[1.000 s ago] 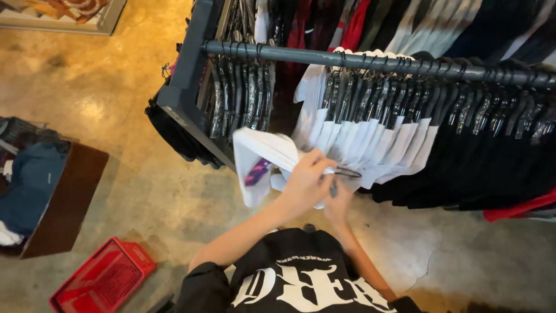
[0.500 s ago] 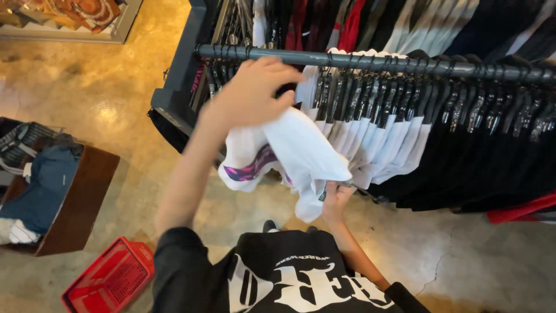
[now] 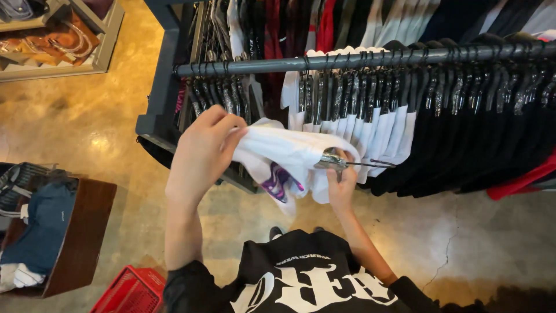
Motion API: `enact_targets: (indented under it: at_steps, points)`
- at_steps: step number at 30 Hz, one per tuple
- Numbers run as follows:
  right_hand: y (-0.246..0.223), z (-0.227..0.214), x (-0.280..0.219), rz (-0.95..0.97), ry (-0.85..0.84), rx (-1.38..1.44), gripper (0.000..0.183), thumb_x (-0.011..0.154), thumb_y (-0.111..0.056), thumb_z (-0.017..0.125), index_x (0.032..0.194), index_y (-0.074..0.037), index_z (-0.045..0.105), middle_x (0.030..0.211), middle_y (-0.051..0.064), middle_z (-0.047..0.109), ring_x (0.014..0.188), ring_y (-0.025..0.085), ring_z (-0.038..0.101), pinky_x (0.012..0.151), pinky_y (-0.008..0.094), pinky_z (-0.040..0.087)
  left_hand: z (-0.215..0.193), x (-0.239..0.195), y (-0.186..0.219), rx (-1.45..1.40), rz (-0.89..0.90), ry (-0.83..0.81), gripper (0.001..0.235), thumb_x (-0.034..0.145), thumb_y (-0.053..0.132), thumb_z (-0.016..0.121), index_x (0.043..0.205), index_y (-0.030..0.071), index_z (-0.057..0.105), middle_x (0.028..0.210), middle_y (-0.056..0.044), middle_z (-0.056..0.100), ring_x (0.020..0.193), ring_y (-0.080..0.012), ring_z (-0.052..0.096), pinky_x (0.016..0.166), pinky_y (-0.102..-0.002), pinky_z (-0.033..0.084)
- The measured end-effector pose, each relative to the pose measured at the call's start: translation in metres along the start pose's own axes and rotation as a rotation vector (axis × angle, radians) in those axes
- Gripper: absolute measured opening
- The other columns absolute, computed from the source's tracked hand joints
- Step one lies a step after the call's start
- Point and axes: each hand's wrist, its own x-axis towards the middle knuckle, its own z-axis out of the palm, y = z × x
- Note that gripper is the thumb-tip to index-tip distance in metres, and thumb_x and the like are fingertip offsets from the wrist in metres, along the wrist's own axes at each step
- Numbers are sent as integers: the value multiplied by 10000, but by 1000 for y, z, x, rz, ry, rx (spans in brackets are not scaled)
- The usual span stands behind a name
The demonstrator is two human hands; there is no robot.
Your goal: The person takes white t-shirts from a red shopping basket, places them on hangers, and hangs them on a clothing rack. The person repeats this process for several shirts, organizing them on the rack.
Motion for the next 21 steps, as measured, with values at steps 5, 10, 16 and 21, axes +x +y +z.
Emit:
enact_targets:
  at_steps: [5,10,16,21]
  points:
    - [-52,13,17,-232,-51,-6,615,1001,-425,667,1312,103,606,1345,224,620,1349,310,529,1163,427,380,7,-1,20,182,169,98,403,820,231,761,1174,66,660,1071,-99,637,1053,-326,621,919,-455,475]
    - [-66,11,34,-286,-325,-70,565,998,-512,658,1113,40,632,1336,186,663,1380,298,557,1173,436,413,69,1,-11,274,229,-432,454,868,482,747,978,63,611,837,-110,678,775,-328,696,627,-450,522]
    - [-68,-10,86,-103,-884,216,959,987,-792,373,1332,85,552,1315,169,588,1271,268,545,1103,418,409,23,-14,-24,171,102,-264,491,876,551,702,882,76,578,728,-115,672,656,-367,669,531,-479,483]
    - [-72,-8,84,-182,-887,99,924,979,-791,350,1338,40,538,1261,141,648,1189,269,627,1045,390,458,7,-31,-48,205,13,-202,512,878,566,698,895,66,589,695,-105,673,658,-361,664,530,-475,475]
